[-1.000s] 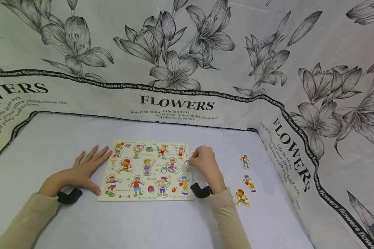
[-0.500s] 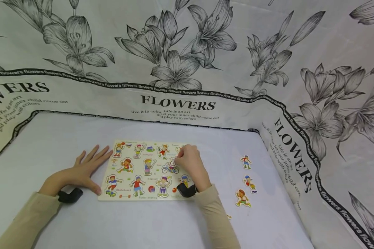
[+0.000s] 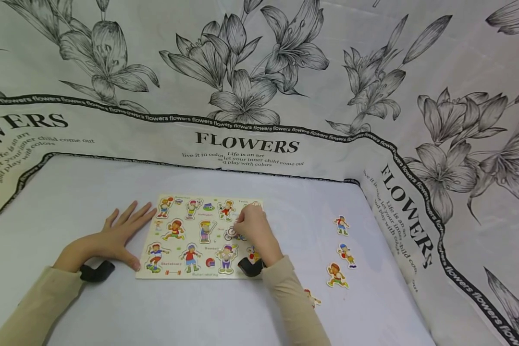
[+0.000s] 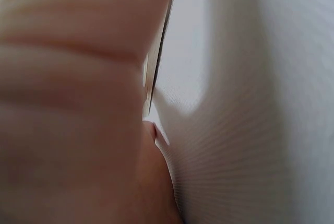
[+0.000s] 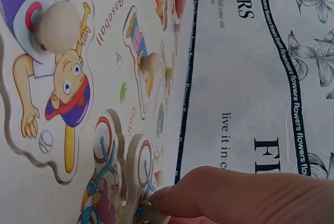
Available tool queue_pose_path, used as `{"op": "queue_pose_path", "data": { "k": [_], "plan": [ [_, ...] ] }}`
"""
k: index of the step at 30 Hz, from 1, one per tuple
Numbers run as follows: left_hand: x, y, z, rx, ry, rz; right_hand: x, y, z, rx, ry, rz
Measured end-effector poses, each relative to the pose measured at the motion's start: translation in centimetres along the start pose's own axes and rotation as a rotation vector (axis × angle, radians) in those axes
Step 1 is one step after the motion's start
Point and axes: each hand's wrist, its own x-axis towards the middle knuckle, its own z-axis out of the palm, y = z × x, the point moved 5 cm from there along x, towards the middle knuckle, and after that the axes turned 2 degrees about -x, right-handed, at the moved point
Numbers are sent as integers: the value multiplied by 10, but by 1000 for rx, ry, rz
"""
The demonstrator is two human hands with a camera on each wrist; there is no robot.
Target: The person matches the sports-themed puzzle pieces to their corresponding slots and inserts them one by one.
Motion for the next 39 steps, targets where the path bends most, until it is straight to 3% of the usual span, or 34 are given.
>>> {"op": "queue_pose_path", "data": {
  "k": [10, 39],
  "plan": [
    [-1, 2, -1, -8, 1, 4, 1, 2, 15, 2, -36, 0],
    [-1, 4, -3, -14, 2, -8, -1, -3, 13, -30, -83, 5]
  ]
}}
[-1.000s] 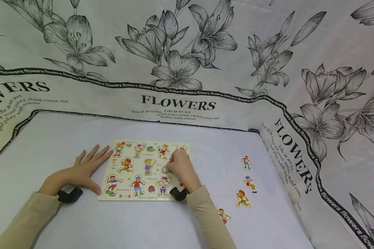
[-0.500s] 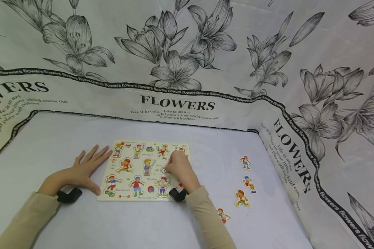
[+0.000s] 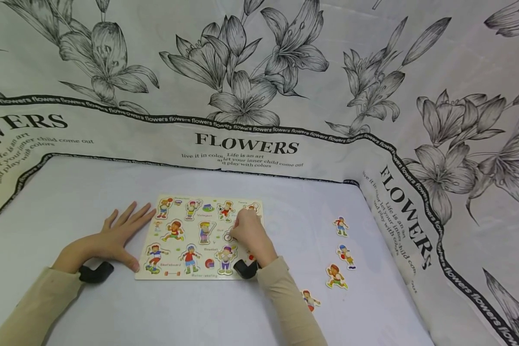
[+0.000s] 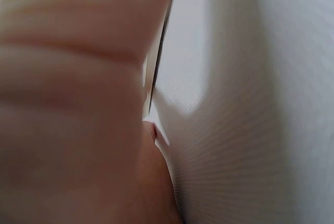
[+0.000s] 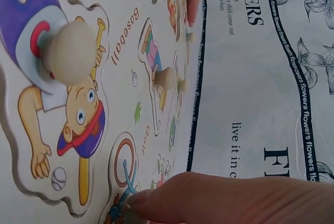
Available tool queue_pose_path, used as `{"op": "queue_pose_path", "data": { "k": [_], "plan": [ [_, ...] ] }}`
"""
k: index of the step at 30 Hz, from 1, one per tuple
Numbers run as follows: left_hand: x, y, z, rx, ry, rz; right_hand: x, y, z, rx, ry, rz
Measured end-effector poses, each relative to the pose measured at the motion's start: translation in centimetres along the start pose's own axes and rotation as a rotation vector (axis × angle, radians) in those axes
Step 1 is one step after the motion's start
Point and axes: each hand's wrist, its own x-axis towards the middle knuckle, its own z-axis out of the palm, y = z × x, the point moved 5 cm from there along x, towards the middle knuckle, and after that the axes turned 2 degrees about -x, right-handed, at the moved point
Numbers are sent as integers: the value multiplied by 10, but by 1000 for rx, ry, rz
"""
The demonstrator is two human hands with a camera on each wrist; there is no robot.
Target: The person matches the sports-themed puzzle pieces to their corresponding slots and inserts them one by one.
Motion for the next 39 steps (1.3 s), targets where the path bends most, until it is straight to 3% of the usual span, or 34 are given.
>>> {"op": "queue_pose_path", "data": {
  "k": [12, 19, 28, 39],
  "plan": [
    [0, -1, 0, 8, 1, -3, 2, 5, -2, 20, -25, -9],
    [1, -2, 1, 13, -1, -2, 1, 20, -9, 82, 16, -56],
    [1, -2, 1, 19, 2, 2, 1, 62, -29, 189, 108, 2],
    [2, -8, 6, 7, -2, 10, -6, 129, -59, 163, 208, 106]
  ]
}}
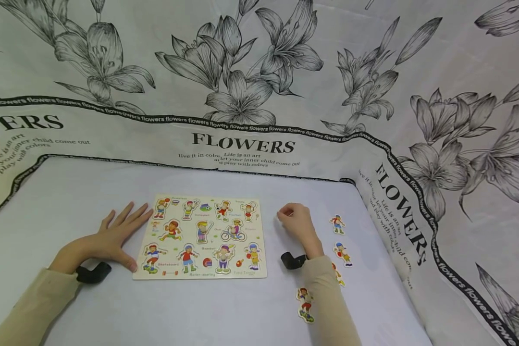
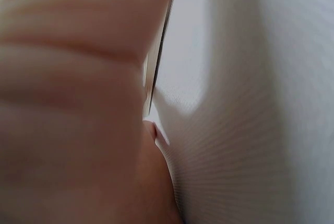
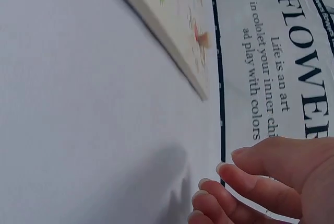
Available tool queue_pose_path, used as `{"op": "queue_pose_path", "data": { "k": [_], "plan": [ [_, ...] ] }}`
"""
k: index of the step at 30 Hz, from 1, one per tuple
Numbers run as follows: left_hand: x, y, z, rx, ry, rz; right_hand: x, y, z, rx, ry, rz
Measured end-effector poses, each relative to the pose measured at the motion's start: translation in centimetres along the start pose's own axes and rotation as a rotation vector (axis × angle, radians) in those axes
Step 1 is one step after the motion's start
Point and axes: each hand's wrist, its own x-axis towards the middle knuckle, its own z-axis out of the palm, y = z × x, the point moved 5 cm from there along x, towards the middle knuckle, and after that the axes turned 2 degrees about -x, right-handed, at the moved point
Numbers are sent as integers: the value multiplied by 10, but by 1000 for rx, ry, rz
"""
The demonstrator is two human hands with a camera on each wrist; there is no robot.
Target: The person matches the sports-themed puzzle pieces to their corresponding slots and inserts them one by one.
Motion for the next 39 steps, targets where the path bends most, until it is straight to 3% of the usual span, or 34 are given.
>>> {"op": "queue_pose_path", "data": {
  "k": [11, 21, 25, 31, 39],
  "plan": [
    [-3, 1, -2, -2, 10, 12, 3, 48, -37, -37, 45, 87],
    [-3, 0, -1, -10, 22, 24, 1, 82, -65, -136, 171, 94],
    [0, -5, 3, -6, 27, 31, -4, 96, -75, -173, 229, 164],
    [1, -5, 5, -23, 36, 48, -11, 114, -82, -191, 187, 314],
    [2, -8, 5, 0, 13, 15, -13, 121, -86, -204, 219, 314]
  ]
}}
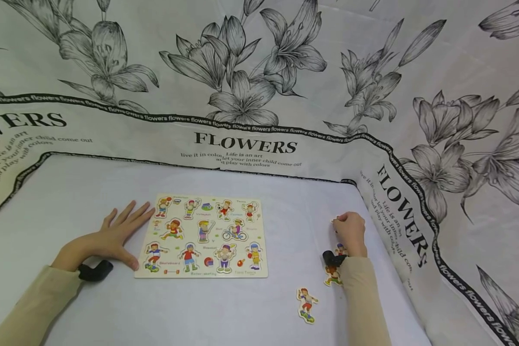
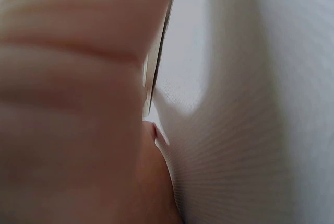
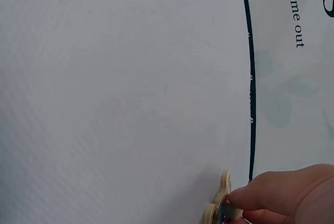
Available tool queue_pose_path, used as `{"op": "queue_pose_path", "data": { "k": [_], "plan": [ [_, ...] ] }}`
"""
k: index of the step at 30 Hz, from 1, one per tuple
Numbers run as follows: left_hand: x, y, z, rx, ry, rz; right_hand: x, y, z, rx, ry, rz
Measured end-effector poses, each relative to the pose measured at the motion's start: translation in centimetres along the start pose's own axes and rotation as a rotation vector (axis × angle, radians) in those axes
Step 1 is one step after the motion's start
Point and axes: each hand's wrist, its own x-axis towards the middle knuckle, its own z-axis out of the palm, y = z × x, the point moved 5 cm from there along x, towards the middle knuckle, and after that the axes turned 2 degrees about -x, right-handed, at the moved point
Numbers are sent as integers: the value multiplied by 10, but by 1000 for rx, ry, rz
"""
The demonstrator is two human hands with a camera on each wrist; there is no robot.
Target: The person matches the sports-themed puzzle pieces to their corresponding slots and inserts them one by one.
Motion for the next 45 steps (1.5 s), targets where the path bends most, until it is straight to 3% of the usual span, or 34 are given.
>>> {"op": "queue_pose_path", "data": {
  "k": [15, 25, 34, 45],
  "plan": [
    [-1, 1, -1, -2, 8, 7, 0, -3, 1, 30, -47, 27],
    [-5, 9, -6, -47, 24, 48, -9, -21, 3, 16, -78, -27],
    [-2, 3, -2, -14, -1, 0, -12, -33, 9, 14, -81, -69],
    [-1, 3, -2, -26, -8, -6, -19, -50, 17, 31, -118, -61]
  ]
}}
